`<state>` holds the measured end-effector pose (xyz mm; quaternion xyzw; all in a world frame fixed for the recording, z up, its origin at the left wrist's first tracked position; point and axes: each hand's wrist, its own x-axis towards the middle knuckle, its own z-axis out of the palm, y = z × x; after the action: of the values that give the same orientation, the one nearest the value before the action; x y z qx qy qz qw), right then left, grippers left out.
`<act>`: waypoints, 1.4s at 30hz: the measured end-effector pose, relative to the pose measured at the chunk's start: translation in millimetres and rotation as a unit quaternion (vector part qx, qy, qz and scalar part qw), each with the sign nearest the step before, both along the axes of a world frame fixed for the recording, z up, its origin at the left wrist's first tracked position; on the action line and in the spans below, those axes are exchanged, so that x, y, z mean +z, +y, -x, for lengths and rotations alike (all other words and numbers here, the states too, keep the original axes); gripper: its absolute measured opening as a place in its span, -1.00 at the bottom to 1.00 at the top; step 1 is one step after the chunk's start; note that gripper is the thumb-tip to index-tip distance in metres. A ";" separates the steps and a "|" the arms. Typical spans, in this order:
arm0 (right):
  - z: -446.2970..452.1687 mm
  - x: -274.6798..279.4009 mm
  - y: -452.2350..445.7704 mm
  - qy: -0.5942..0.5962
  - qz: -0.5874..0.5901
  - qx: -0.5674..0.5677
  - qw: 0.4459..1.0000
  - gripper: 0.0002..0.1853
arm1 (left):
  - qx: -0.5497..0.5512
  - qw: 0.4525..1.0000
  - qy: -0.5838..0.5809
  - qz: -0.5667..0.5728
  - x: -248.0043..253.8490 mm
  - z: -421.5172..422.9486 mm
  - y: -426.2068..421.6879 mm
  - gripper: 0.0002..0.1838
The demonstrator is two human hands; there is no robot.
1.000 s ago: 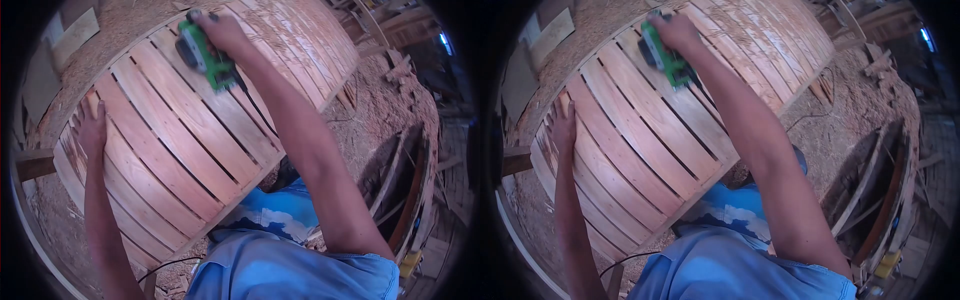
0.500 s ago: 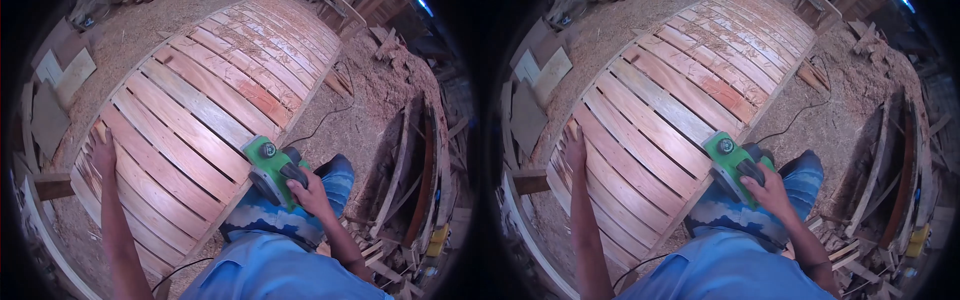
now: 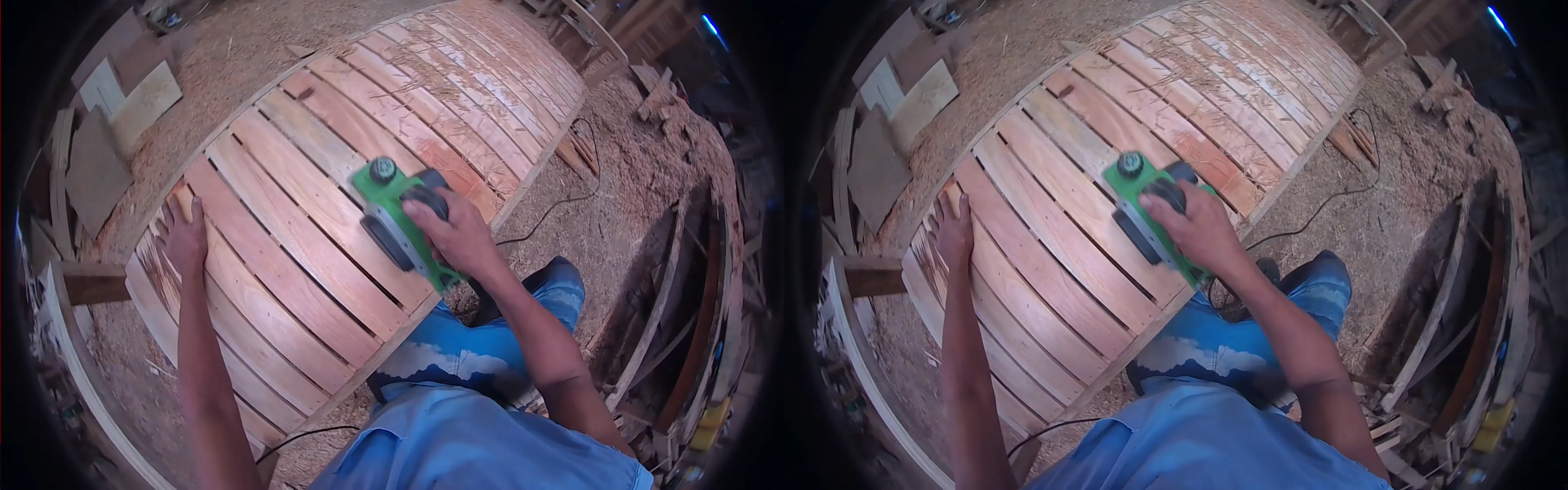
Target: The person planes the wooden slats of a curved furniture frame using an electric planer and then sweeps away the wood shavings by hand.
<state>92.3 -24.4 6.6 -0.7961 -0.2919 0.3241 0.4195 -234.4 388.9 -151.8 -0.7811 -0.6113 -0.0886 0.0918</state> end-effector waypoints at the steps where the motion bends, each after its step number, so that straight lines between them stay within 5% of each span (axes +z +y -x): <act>1: -2.1 -1.4 15.0 0.001 -0.007 0.005 1.000 -0.33 | 0.001 1.000 -0.002 0.002 1.2 -1.3 -2.9 -0.06; 8: -43.8 -22.2 148.3 -0.031 -0.050 0.058 0.997 -0.23 | 0.002 1.000 -0.026 0.003 5.3 -3.2 -2.7 -0.04; 12: -32.9 -22.0 153.1 -0.021 -0.048 0.048 0.997 -0.27 | 0.004 1.000 -0.028 0.013 7.8 0.4 -3.1 -0.02; 14: -11.9 -11.3 106.2 -0.020 -0.011 0.038 0.999 -0.20 | 0.005 0.999 -0.030 0.015 9.3 0.0 -5.0 -0.01; 20: 78.7 -17.1 -117.0 -0.033 0.005 -0.006 0.999 -0.42 | -0.003 0.999 -0.031 0.018 6.9 1.9 -4.2 -0.01; 24: 95.9 2.5 -159.6 0.044 0.102 -0.010 0.994 -0.47 | -0.001 0.999 -0.027 0.030 6.6 3.1 -8.0 -0.01; 42: 34.0 -19.8 196.4 -0.090 -0.068 0.049 0.992 -0.17 | -0.013 1.000 -0.006 0.027 13.3 0.5 -6.7 -0.05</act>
<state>58.3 172.1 -13.3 -0.7767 -0.3882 0.2505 0.4281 -234.9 382.2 -138.5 -0.7908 -0.6035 -0.0783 0.0655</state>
